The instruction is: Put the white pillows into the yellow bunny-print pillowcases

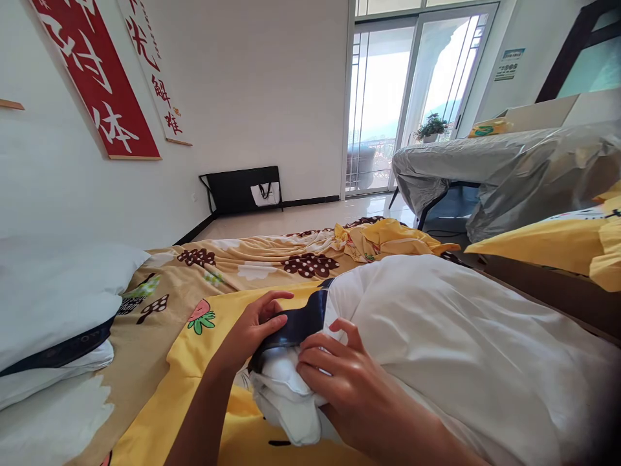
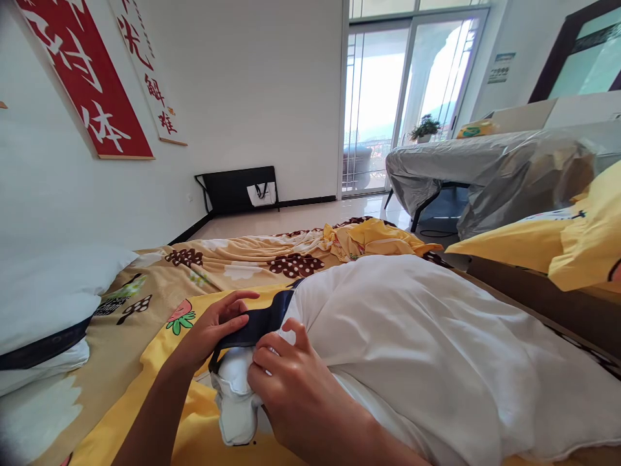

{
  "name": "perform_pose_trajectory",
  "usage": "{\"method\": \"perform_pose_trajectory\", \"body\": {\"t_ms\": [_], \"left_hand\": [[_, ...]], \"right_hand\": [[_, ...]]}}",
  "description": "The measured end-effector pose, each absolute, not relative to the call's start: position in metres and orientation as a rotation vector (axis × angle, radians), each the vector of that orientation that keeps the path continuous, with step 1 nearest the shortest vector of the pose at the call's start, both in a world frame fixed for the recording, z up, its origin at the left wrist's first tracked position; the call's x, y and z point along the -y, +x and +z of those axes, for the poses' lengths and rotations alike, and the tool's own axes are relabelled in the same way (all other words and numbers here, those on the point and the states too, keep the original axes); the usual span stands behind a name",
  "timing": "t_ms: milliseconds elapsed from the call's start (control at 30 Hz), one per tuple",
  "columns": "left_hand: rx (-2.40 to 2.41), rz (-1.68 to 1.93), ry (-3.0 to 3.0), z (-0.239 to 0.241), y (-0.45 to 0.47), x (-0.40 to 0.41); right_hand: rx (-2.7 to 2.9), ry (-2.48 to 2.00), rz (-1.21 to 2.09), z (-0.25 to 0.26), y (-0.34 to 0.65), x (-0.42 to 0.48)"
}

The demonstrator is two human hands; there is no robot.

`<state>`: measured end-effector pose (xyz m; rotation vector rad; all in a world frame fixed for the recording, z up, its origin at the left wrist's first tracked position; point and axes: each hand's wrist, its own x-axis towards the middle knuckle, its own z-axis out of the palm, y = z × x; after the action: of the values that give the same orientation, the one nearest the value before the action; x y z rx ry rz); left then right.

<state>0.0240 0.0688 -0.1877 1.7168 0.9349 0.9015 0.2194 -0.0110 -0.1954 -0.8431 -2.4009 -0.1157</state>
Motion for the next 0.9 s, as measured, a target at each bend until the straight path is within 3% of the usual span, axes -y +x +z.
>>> {"method": "perform_pose_trajectory", "body": {"t_ms": [533,900], "left_hand": [[-0.841,1.072,1.311,-0.206,0.005,-0.093],[-0.996,1.365,1.637,-0.179,-0.013,-0.078]], "right_hand": [[2.312,-0.835,-0.012,-0.191,0.223,0.008],[2.175,-0.893,-0.053,-0.165,0.254,-0.008]]}}
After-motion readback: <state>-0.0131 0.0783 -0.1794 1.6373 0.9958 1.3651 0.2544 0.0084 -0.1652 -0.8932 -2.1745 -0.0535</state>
